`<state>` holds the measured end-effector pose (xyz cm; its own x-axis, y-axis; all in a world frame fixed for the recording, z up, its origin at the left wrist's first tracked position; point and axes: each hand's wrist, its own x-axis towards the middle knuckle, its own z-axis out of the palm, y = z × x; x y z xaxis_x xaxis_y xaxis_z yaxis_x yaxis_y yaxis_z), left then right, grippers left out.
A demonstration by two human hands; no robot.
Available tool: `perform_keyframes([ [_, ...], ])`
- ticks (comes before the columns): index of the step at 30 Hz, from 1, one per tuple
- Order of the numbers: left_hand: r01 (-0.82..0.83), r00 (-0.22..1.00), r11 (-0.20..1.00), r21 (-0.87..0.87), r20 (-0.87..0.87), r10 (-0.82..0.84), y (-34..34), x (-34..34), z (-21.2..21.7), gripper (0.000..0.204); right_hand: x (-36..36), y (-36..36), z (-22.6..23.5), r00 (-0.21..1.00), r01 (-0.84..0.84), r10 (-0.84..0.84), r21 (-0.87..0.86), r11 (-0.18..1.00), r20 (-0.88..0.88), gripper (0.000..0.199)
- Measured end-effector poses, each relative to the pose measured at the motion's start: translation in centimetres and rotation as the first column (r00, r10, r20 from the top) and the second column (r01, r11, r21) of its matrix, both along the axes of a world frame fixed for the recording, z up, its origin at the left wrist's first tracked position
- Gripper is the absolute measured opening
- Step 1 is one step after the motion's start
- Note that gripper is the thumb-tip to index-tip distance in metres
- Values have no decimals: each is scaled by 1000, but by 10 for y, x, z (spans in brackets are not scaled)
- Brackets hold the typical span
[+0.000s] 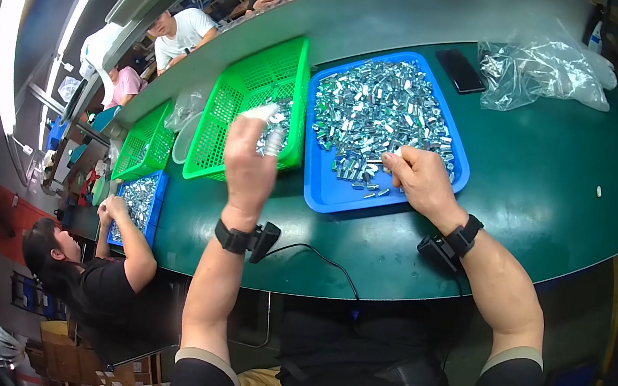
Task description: The person picks up a metal component and a small pin from a blue tray, fits the pin into the component by hand, and places the assembled unit into a green basket.
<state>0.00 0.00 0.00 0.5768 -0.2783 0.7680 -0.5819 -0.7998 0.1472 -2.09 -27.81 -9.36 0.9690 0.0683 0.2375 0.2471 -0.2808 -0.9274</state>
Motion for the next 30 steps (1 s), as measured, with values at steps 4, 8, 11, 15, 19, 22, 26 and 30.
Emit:
perform_keyframes([
  [4,191,924,975,116,-355,-139,-24,1,-52,22,-5,10,0,1000,-2,2,-10,1000,1,37],
  [8,132,924,968,212,-381,-43,-43,11,-83,19,-4,6,-3,1000,-2,2,-9,1000,16,35],
  [11,158,905,980,119,-415,-95,-47,12,-91,19,-5,4,-5,999,32,-32,2,999,43,37],
  [15,216,805,954,-207,-515,-294,-47,-3,-84,18,-1,8,-1,1000,-2,2,-20,1000,25,31],
  [19,253,723,847,-467,-491,-486,-47,-15,-92,15,-2,9,5,1000,-21,21,-102,995,2,25],
  [22,293,758,855,-428,-441,-480,-52,-13,-101,17,-7,3,-3,1000,-28,28,-104,994,2,22],
  [26,296,782,849,-438,-399,-479,-42,-17,-101,15,-17,14,5,995,-58,67,-117,991,75,17],
  [30,334,777,833,-441,-371,-508,-44,-23,-106,15,-12,8,12,985,13,35,-281,960,167,19],
])
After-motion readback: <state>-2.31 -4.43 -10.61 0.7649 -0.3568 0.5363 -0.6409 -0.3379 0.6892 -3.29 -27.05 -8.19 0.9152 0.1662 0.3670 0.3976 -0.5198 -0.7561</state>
